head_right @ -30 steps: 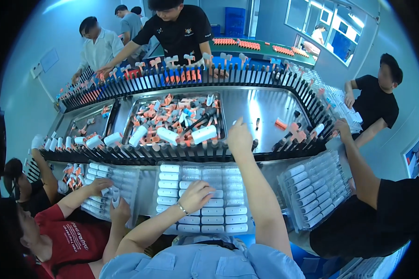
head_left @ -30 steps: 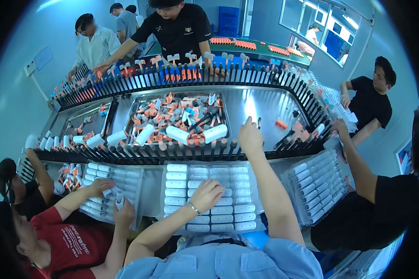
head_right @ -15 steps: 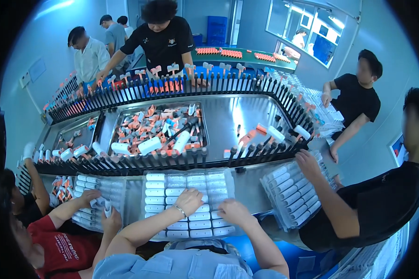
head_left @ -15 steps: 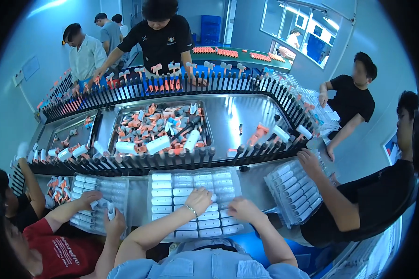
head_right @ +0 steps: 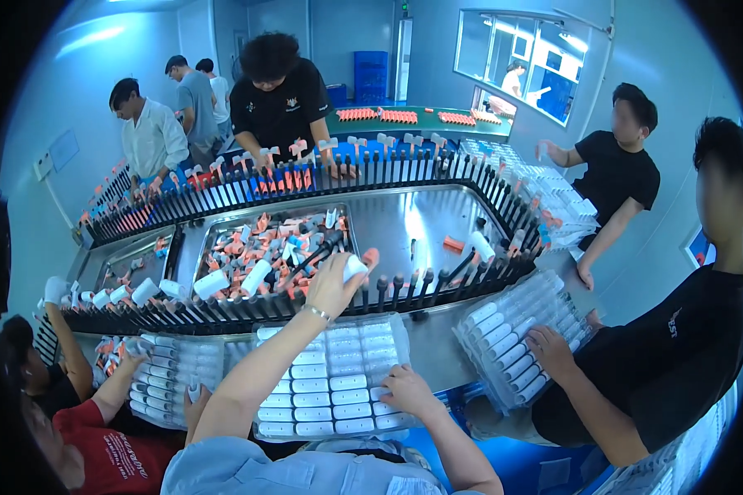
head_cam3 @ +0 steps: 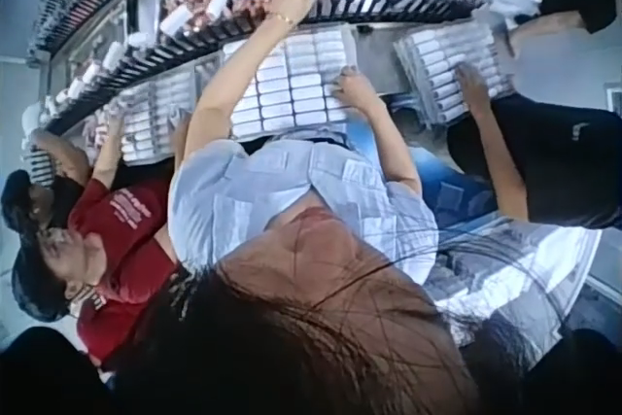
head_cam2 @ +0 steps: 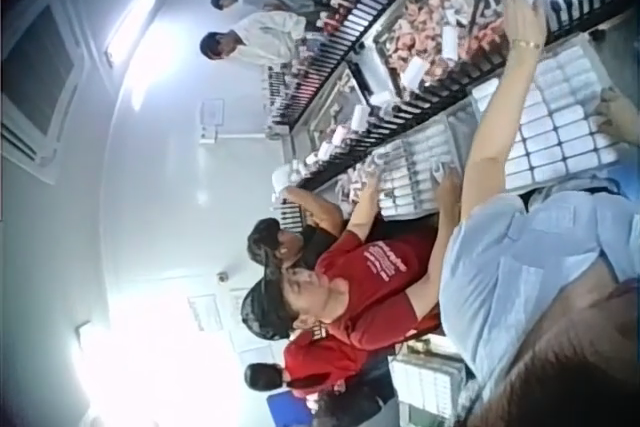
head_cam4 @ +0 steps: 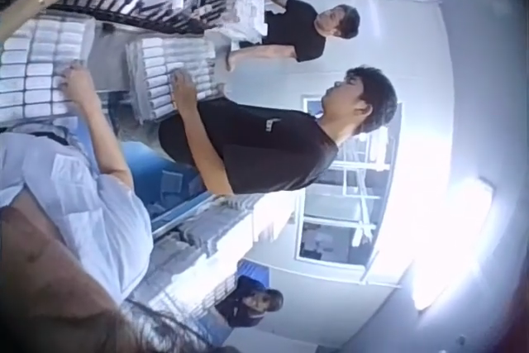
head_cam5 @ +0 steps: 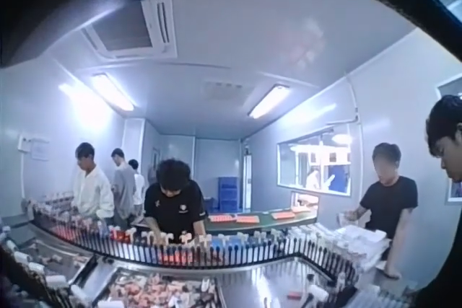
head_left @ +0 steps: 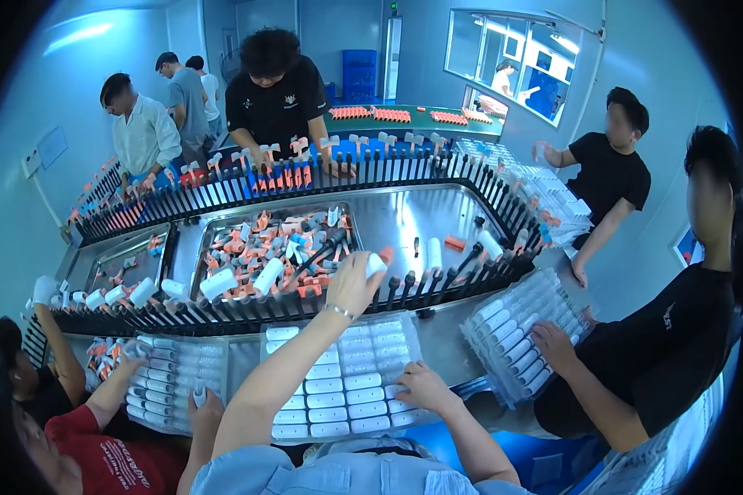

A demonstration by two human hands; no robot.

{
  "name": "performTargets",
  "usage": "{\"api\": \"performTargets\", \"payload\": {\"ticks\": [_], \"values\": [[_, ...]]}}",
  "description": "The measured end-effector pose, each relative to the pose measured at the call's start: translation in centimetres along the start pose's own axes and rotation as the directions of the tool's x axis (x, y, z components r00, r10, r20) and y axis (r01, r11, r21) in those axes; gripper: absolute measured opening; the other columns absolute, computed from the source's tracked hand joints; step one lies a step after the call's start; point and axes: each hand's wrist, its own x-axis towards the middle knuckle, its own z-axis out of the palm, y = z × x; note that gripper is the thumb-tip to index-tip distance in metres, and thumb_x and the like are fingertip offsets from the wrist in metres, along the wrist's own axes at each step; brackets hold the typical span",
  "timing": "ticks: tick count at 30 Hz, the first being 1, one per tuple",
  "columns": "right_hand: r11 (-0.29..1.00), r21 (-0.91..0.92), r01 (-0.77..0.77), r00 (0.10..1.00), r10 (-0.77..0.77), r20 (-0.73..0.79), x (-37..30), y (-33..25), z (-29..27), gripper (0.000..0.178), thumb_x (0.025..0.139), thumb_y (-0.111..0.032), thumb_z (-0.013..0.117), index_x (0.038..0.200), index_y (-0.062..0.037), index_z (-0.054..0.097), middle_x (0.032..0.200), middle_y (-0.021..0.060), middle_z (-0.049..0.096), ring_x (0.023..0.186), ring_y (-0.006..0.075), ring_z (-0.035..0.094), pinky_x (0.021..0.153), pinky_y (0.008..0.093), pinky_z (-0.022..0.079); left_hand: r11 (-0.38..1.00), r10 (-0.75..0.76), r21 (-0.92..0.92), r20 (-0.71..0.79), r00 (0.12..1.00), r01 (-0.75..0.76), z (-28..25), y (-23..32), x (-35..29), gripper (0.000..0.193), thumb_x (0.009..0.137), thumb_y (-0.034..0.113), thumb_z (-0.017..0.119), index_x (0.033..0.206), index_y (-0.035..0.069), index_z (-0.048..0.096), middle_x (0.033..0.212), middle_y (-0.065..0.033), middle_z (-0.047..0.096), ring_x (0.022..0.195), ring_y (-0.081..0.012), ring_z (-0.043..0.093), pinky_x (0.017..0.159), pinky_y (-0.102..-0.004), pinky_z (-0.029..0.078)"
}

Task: The recorder is sorting small white and orange plastic components from a central bin into organized trays on an assembly line.

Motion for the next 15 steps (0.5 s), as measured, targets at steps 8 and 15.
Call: {"api": "performTargets", "payload": {"ticks": [8,15], "values": [[0.999,0.029,-0.014,1.000,0.015,-0.017,-0.1,-0.4,-0.4,0.026,0.070,-0.023,0.068,0.089,-0.0066,0.065,0.092,0.0120,0.056,0.093,0.0301,0.052,0.084,0.0365,0.043,0.788,-0.523,0.496,0.226,0.822,0.366,-0.2,-1.2,4.8,0.043,0.076,0.034,0.064,0.099,0.000,0.051,0.084,-0.0196,0.064,0.079,-0.0348,0.063,0.068,-0.0431,0.051],[0.999,0.034,-0.017,1.000,0.016,0.014,-0.5,-0.1,-0.8,0.024,0.071,-0.020,0.067,0.090,-0.0057,0.063,0.091,0.0127,0.056,0.094,0.0306,0.051,0.084,0.0368,0.043,0.703,-0.657,0.485,0.162,0.736,0.520,-2.7,-3.8,1.9,0.052,0.079,0.035,0.058,0.113,0.000,0.041,0.091,-0.0219,0.063,0.085,-0.0361,0.062,0.074,-0.0449,0.049]]}}
